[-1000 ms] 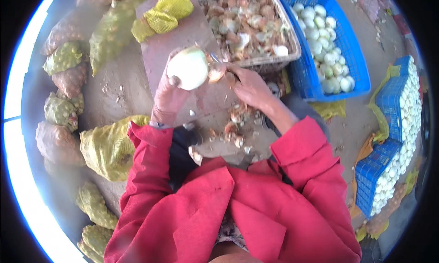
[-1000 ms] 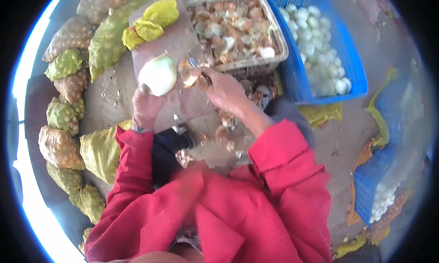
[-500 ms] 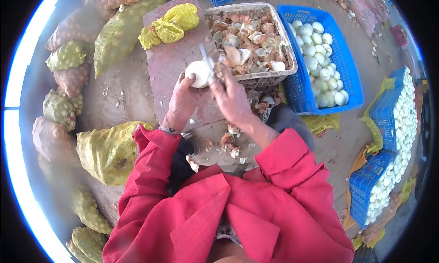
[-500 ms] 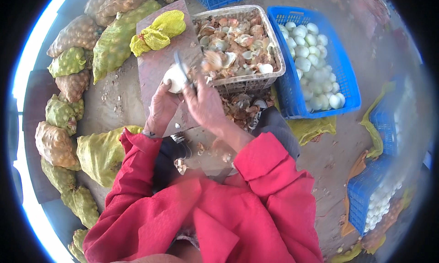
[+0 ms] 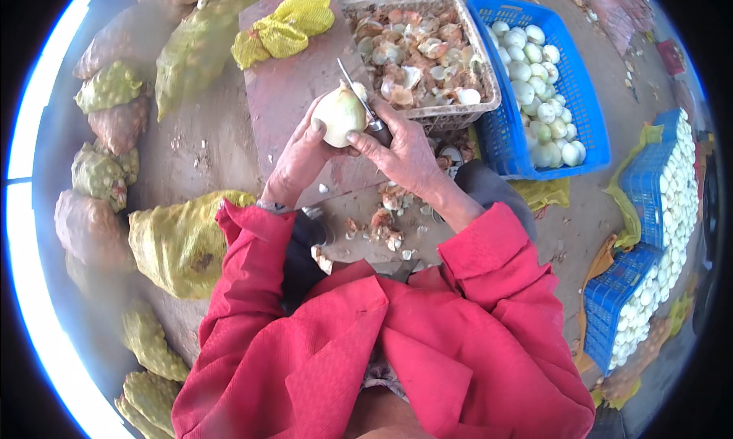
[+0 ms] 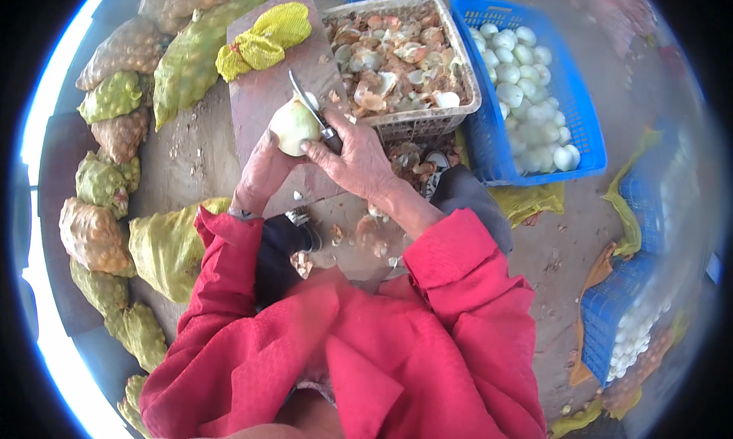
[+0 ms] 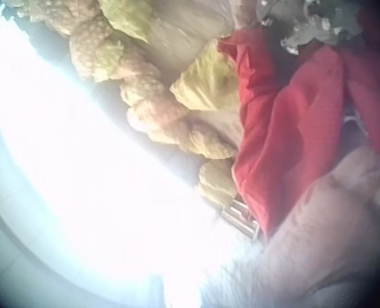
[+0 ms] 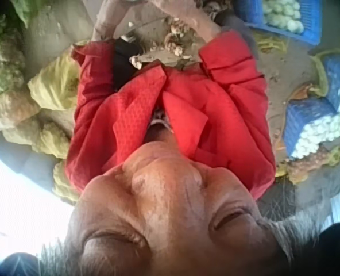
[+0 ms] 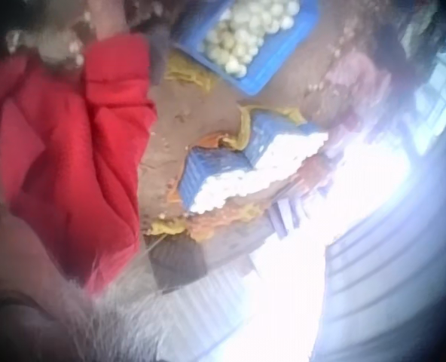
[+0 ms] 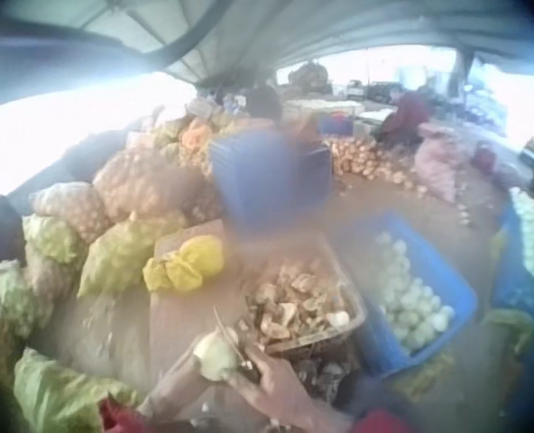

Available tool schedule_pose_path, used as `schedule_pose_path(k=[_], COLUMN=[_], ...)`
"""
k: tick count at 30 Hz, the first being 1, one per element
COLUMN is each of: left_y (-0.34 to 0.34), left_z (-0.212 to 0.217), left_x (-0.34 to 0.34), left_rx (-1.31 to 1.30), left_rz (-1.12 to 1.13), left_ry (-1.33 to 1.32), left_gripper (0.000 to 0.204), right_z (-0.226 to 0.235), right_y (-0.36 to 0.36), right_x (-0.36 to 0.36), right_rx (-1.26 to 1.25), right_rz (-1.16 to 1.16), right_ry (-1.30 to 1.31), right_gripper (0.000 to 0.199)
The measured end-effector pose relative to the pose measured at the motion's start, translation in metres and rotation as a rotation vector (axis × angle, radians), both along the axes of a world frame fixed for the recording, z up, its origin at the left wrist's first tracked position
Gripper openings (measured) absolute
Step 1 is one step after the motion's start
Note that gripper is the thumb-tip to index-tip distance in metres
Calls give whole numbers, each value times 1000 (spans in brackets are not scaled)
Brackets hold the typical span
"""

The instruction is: The person sits on the floor and peels onions one by one using a small knife. They remove the outer layers and place the peeled onions into a blue basket while discarding the skins into a nearby container.

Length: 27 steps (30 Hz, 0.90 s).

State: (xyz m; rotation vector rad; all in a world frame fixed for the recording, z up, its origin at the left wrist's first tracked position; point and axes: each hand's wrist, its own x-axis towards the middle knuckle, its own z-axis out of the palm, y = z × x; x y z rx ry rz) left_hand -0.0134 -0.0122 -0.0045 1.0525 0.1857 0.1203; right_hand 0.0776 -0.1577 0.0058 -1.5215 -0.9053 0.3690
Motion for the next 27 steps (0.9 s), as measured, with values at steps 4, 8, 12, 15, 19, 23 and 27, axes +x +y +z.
schedule_pose_path(k=[4,8,12,15,19,23,27], left_y=[3,4,3,0,10,4,3], left_z=[-8,-2,3,4,4,2,4], left_x=[-3,-1,-2,-3,-4,-7,-3], left_rx=[-96,-54,80,161,229,344,356], left_rz=[-10,-54,-63,-30,-129,-75,-20], left_ry=[104,91,129,148,258,211,245], left_gripper=[62,70,78,75,81,55,55], right_z=[13,12,5,6,-2,4,-7], right_y=[-11,-28,-34,-37,-40,-39,-27], right_x=[-2,8,7,9,8,3,-2], right_rx=[-223,-258,-216,-311,-334,-446,-409], right_rz=[87,226,220,256,271,262,149], right_ry=[210,153,-128,-189,-228,-193,-240], right_gripper=[36,43,46,48,52,49,45])
